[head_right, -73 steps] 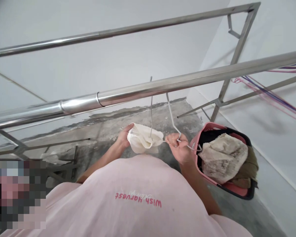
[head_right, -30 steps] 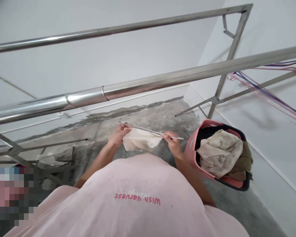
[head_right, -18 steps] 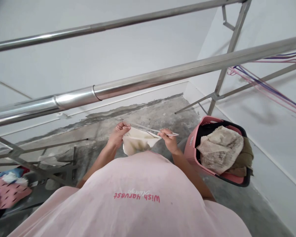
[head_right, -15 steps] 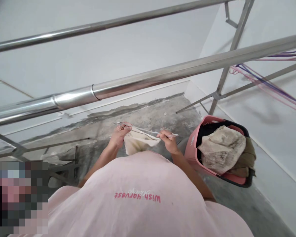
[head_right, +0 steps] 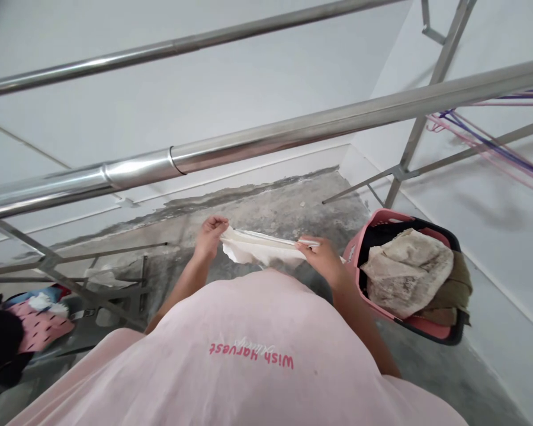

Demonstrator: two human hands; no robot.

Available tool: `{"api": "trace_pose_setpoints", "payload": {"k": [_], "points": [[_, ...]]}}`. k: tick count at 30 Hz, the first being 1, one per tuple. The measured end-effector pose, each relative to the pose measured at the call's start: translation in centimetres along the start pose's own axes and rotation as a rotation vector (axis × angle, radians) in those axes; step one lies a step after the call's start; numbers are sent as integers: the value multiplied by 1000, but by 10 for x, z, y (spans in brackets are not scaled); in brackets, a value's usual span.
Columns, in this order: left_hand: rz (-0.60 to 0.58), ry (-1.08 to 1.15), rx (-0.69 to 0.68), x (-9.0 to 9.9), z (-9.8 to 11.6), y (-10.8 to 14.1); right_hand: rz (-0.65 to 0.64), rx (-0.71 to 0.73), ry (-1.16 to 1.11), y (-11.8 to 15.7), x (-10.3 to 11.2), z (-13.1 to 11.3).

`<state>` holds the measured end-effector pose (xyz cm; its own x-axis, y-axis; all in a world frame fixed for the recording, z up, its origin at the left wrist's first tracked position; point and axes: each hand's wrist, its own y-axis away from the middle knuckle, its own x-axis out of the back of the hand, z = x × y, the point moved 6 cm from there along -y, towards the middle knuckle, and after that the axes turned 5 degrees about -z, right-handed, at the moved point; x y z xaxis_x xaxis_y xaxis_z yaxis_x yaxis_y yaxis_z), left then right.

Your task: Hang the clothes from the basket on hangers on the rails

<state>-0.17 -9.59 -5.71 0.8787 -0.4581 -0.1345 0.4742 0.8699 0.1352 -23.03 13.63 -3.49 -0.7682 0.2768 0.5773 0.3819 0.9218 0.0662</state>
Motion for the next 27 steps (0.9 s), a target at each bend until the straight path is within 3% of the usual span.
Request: {"api": "trace_pose_setpoints", "payload": {"k": [5,8,12,14,17,19,22,27], "points": [[-43,-62,-48,-13,11,3,235,158,-68,17,24,-26],[-36,-69,-85,-12,16,0,158,153,-105,18,24,-30],[-54,-131,-110,-18,17,3,-25,33,96,10,3,-18],[-168,-214,-163,-31,23,10,-54,17,193,5,-6,-15],[-527,-288,-274,-59,38,26,-4,44,180,-2,-8,-19],[-631,-349,-350,-66,48,32,58,37,152,-5,-2,-21],[-542,-608,-428,-58,50,25,113,11,187,-8,6,-20],[-403,-815,-383,-35,20,6,275,122,183,-2,24,-28]]}}
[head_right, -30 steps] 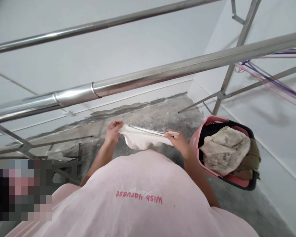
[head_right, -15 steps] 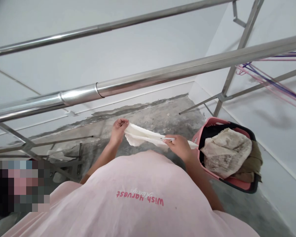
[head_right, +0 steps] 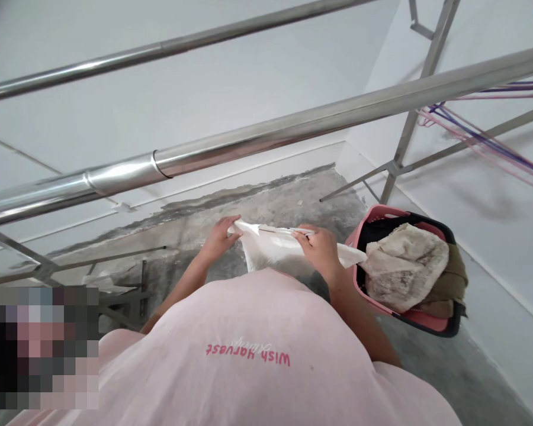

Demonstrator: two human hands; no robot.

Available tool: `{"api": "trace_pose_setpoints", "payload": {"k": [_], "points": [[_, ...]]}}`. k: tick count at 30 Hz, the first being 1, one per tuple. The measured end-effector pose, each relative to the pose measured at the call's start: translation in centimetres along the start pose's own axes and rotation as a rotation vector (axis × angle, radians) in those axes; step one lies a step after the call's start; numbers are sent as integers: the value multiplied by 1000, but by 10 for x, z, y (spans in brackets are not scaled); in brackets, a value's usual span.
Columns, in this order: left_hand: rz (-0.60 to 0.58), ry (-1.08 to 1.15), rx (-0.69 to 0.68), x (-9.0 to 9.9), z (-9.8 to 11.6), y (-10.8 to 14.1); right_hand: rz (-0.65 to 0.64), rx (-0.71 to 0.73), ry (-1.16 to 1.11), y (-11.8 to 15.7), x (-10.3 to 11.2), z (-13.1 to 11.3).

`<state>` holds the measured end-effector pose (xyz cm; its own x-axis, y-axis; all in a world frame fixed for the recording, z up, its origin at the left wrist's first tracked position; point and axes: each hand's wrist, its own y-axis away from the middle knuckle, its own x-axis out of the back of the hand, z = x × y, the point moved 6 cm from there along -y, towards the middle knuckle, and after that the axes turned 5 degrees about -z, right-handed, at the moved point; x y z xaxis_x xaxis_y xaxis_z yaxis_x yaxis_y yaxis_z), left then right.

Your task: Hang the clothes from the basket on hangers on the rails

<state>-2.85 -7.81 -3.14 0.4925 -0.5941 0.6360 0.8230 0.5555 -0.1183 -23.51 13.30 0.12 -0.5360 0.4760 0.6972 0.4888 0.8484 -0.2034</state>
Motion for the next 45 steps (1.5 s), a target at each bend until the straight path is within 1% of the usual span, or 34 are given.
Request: {"api": "trace_pose_setpoints", "payload": {"k": [2,3,4,6,8,9,10,11,12,13,15,17,19,21,22,23,25,27,31,32,34,36,38,40,43,45], "points": [[38,29,98,-1,-17,2,140,22,-39,4,14,0],[55,54,144,-1,-24,3,186,11,-52,5,19,3],[81,76,180,-1,-29,4,200,-13,-50,6,22,7],[164,105,201,3,-35,5,146,-88,-18,4,19,18],[265,123,186,6,-35,6,67,-169,-57,1,9,32],[304,132,185,6,-35,6,66,-205,-128,-1,5,39],[324,149,187,4,-33,7,97,-243,-231,-3,1,45],[313,165,184,-1,-30,7,132,-287,-359,-5,-3,50],[272,175,178,-7,-26,7,165,-336,-501,-6,-8,54],[204,181,168,-16,-19,7,192,-384,-650,-8,-13,57],[17,196,127,-37,-2,8,207,-440,-959,-15,-23,54],[-164,227,71,-57,18,11,193,-426,-1249,-27,-31,42],[-291,279,17,-73,36,12,188,-385,-1456,-40,-38,27],[-365,299,-13,-84,47,12,173,-344,-1555,-52,-46,13],[-376,271,-22,-87,49,11,166,-326,-1576,-57,-51,7],[-367,213,-19,-89,49,10,154,-315,-1588,-60,-56,1],[-307,56,7,-87,42,8,108,-307,-1611,-63,-65,-9],[-215,-50,36,-80,32,10,25,-289,-1629,-63,-73,-17],[-16,-91,55,-51,19,24,-224,-207,-1631,-57,-81,-37],[17,-93,89,-44,16,30,-295,-197,-1631,-56,-84,-42],[42,-75,190,-29,8,45,-428,-203,-1606,-52,-94,-51],[70,-95,287,-13,0,66,-504,-258,-1541,-47,-108,-52],[141,-203,365,11,-10,94,-513,-356,-1473,-43,-124,-44],[251,-354,457,39,-22,130,-483,-452,-1449,-37,-138,-27],[423,-540,641,82,-38,198,-421,-601,-1456,-27,-158,7],[532,-657,782,106,-39,245,-374,-769,-1430,-17,-171,34]]}}
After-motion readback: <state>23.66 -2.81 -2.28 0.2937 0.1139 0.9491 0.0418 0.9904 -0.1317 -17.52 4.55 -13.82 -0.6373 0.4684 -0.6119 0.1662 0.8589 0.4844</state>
